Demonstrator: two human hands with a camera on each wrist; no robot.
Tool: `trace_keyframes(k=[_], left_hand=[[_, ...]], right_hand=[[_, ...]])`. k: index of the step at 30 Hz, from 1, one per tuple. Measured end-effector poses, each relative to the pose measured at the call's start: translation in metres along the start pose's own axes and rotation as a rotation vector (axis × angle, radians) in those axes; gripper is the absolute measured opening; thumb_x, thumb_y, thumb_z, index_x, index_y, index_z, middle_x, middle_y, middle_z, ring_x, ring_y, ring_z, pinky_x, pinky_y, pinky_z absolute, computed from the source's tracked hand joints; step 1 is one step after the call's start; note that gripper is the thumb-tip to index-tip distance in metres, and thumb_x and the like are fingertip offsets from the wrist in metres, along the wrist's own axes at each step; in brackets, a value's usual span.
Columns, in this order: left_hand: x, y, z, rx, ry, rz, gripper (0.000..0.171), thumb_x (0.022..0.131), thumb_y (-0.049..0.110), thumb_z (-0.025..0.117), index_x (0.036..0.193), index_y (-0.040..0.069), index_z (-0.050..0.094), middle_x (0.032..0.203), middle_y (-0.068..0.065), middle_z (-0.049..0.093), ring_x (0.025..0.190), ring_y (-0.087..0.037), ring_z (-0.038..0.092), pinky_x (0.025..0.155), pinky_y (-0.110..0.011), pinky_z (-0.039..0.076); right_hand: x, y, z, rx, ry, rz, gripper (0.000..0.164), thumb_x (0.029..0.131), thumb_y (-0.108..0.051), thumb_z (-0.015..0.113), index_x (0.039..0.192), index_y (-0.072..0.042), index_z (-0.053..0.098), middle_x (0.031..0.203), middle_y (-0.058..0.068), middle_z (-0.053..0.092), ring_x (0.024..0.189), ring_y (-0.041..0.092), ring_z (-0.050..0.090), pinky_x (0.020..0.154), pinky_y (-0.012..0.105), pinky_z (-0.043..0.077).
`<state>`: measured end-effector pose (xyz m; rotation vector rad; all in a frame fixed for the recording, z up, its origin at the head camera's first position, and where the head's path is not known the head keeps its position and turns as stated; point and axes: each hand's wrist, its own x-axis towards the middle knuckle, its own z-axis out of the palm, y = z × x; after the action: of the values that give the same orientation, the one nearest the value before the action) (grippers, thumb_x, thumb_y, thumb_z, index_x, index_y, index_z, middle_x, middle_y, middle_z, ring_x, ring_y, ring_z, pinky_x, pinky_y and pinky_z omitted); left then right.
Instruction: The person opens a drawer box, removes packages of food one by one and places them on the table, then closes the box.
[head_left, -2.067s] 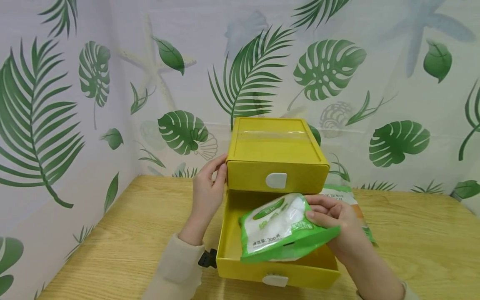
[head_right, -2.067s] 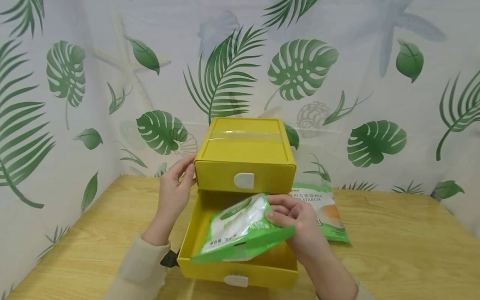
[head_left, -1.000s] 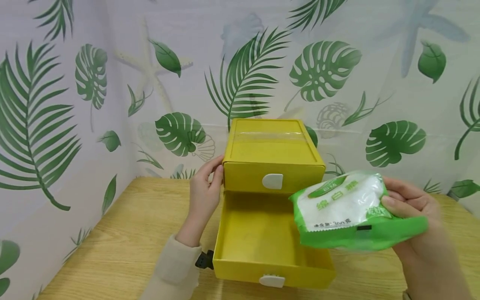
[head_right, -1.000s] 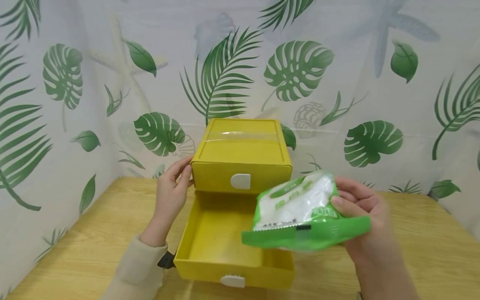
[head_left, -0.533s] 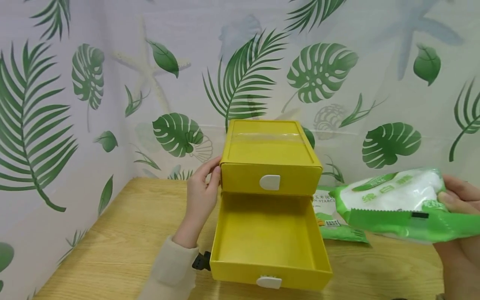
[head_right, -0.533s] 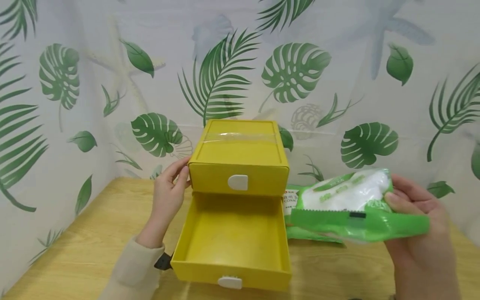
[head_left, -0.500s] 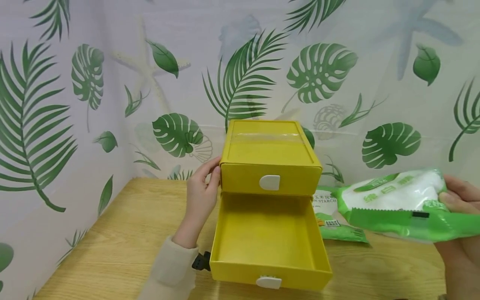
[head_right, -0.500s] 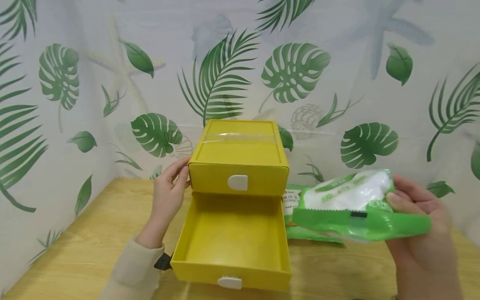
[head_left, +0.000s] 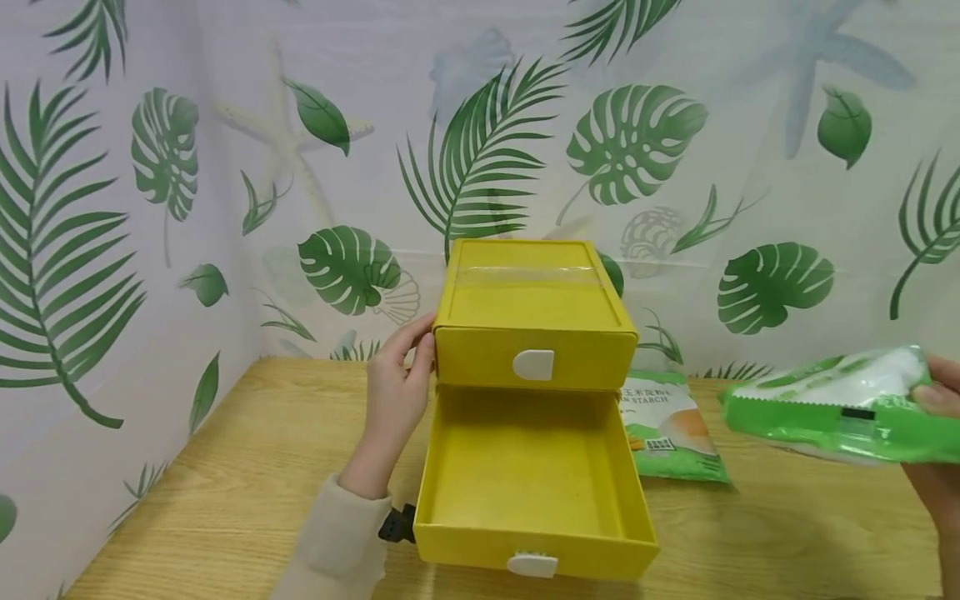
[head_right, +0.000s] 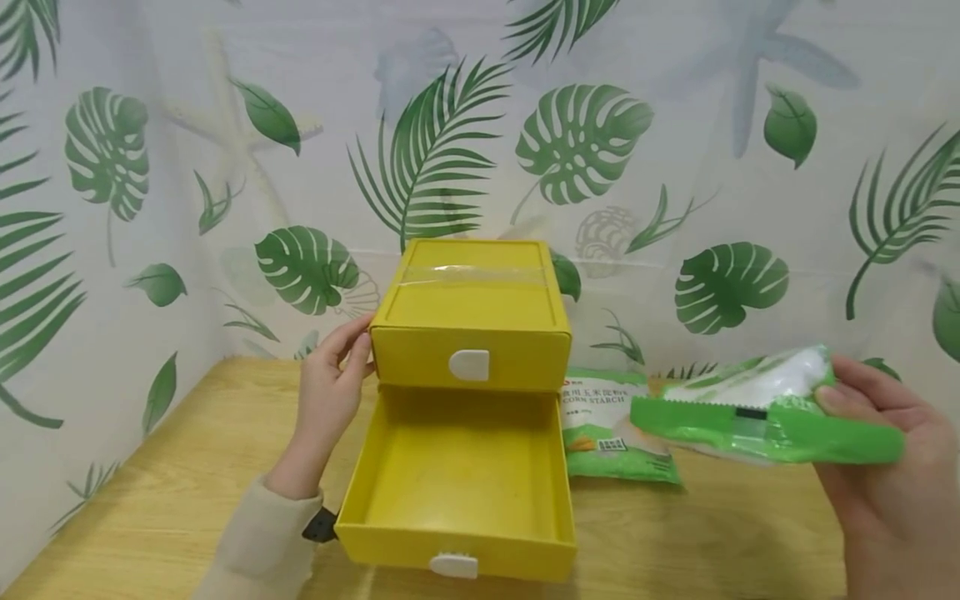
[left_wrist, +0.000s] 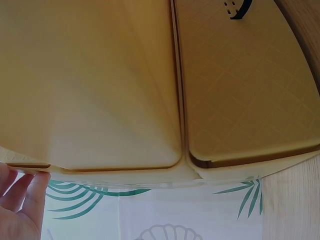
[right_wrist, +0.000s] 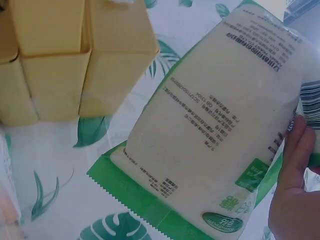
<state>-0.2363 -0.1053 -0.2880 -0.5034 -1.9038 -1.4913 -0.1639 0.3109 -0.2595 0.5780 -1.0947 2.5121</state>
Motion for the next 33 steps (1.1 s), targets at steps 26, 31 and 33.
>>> trace_keyframes(k=[26,31,33], left_hand=[[-0.001,0.001,0.003,0.002,0.007,-0.010,0.027,0.090,0.003,0.048,0.115,-0.003,0.056,0.109,-0.014,0.058,0.093,-0.020,0.055,0.066,-0.031,0.053],[-0.001,0.000,0.003,-0.002,0.005,-0.023,0.027,0.091,0.004,0.048,0.115,-0.002,0.057,0.109,-0.013,0.058,0.093,-0.019,0.055,0.067,-0.028,0.053],[-0.002,0.000,0.002,0.001,0.006,-0.026,0.027,0.091,0.005,0.048,0.115,-0.002,0.057,0.109,-0.013,0.058,0.092,-0.018,0.055,0.066,-0.029,0.053]], right_hand=[[0.010,0.000,-0.064,-0.427,-0.226,0.023,0.046,0.082,0.027,0.028,0.105,0.005,0.062,0.087,0.012,0.066,0.068,0.018,0.064,0.053,0.022,0.052],[0.024,0.006,-0.129,-0.573,-0.171,0.113,0.038,0.084,0.020,0.040,0.111,0.002,0.060,0.092,0.009,0.066,0.074,0.019,0.064,0.055,0.026,0.052],[0.025,0.008,-0.137,-0.626,-0.120,0.152,0.036,0.085,0.016,0.044,0.111,-0.002,0.061,0.091,0.007,0.067,0.073,0.018,0.064,0.054,0.026,0.052]])
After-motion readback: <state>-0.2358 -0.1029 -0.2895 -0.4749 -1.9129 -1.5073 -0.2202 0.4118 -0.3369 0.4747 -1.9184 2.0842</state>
